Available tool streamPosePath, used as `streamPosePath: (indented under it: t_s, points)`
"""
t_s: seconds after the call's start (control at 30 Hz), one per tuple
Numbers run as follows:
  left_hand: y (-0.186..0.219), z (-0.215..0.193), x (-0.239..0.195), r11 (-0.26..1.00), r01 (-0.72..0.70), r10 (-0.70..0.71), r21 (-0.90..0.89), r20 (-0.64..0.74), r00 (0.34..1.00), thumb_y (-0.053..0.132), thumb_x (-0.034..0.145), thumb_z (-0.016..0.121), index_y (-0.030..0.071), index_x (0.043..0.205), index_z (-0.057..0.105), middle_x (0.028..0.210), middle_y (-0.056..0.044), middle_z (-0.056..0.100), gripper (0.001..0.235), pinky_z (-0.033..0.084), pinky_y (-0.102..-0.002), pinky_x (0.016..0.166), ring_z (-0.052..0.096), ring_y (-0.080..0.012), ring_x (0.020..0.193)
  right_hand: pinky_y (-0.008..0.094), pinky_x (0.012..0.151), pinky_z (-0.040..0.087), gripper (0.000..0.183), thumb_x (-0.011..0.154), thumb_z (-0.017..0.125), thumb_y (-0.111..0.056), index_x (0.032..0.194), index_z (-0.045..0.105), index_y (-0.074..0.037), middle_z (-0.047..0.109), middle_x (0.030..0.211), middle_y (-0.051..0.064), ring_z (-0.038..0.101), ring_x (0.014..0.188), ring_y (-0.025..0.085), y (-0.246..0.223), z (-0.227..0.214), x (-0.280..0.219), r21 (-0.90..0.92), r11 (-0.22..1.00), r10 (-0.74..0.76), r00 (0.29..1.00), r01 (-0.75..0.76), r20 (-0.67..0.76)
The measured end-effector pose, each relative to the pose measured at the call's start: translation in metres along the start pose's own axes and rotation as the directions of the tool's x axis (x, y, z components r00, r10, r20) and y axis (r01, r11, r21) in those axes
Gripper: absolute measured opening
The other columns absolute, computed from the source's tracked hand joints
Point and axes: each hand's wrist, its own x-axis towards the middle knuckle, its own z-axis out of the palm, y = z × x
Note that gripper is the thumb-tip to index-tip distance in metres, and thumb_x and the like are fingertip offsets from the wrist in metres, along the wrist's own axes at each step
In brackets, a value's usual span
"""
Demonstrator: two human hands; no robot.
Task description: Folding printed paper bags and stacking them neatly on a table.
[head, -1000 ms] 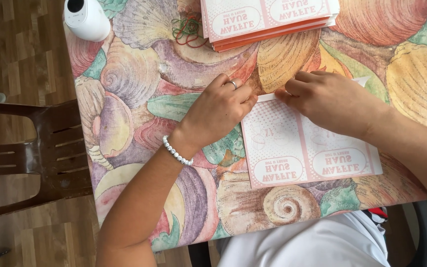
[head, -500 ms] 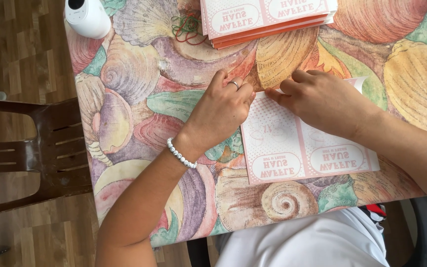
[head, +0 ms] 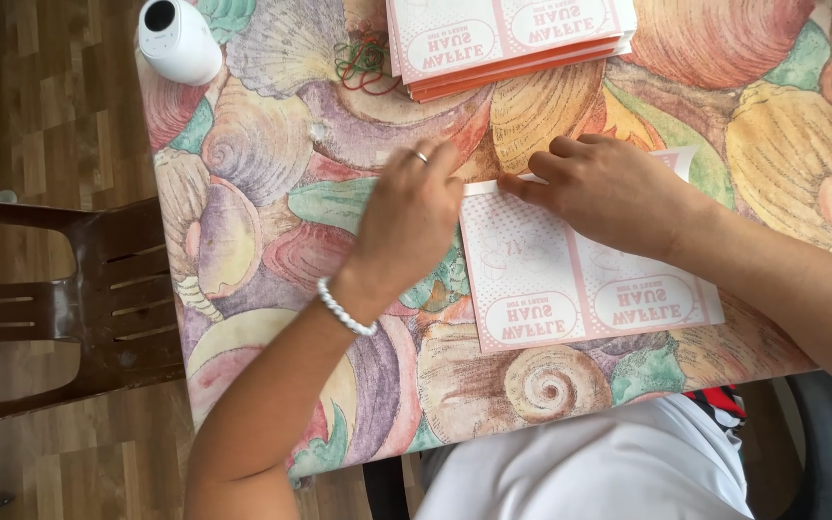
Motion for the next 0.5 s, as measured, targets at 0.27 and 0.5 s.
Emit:
streamPosePath:
  t_s: [0.27,0.5]
  points:
    - [0.04,0.045,-0.01,0.962,-0.048,0.083,0.269,-0.12,0.989,0.006,0.093,0.051,-0.011,0.129,0.059,0.108,-0.015,0.058,0.04,0.05,-0.034,0.082,0.059,-0.0242,0.093,0.028,0.079,0.053,0.009,0.099,0.061,-0.012,0.101,0.069,-0.014,0.061,0.096,-0.002,0.063,0.092,0.016,0.013,0.017,-0.022,0.021,1.0,0.007,0.971,-0.002,-0.238]
    - [0.039,0.037,-0.008,0.943,-0.004,0.009,0.333,-0.012,1.0,0.012,0.097,0.053,0.001,0.135,0.059,0.121,-0.012,0.058,0.04,0.052,-0.028,0.087,0.056,-0.0215,0.1,0.03,0.07,0.06,0.047,0.091,0.064,-0.006,0.137,0.065,-0.017,0.067,0.101,-0.006,0.063,0.084,0.016,0.015,0.02,-0.025,0.005,1.0,0.004,0.995,-0.003,-0.102]
